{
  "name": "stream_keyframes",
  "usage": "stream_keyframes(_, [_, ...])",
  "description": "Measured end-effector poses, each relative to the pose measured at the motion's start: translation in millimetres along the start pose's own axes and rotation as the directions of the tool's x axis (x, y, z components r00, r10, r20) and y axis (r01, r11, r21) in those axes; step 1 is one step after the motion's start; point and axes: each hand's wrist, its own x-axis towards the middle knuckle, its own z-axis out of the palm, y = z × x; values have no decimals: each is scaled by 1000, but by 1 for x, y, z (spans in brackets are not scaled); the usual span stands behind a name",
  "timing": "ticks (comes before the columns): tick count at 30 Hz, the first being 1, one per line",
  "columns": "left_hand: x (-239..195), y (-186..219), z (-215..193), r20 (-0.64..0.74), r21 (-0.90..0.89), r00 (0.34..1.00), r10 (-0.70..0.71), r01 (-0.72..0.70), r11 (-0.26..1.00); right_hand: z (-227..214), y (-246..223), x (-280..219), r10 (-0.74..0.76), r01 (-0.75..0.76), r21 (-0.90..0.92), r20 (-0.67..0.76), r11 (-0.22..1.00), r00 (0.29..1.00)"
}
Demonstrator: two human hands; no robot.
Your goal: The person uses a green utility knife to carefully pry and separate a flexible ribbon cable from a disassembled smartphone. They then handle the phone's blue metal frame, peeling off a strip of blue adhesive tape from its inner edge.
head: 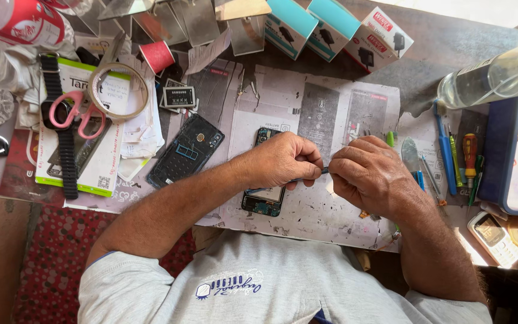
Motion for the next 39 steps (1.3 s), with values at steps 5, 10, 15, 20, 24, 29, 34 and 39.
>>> stream_keyframes(5, [-4, 5, 2, 31, 1, 998, -51, 51, 999, -2, 0, 3, -39, 39, 5, 16, 999, 999])
stream_keyframes(10, [-2, 1, 1, 53, -34, 995, 88, -86, 996, -2, 11, -4, -78, 79, -26, 44, 997, 996])
stream_keyframes(15, [-17, 6, 0, 25, 235, 967, 252, -251, 939, -4, 9, -2, -213, 199, -148, -84, 969, 973])
stream_keyframes(20, [-18, 11, 4, -25, 252, 980, 196, -184, 950, -4, 2, 2, -206, 189, -196, -69, 962, 976])
stream_keyframes(24, [-14, 20, 4, -34, 198, 985, 171, -161, 967, -4, -3, 9, -115, 112, -140, -19, 984, 993])
stream_keyframes(29, [-10, 10, 4, -33, 209, 987, 157, -146, 967, 2, -1, 1, -98, 94, -160, -19, 983, 995])
stream_keyframes(34, [-10, 9, 4, -45, 239, 988, 147, -132, 962, -1, -6, 2, -80, 76, -146, -17, 986, 997])
stream_keyframes(39, [-8, 7, 3, -22, 232, 987, 160, -151, 961, 0, -9, 3, -77, 72, -153, -30, 986, 997])
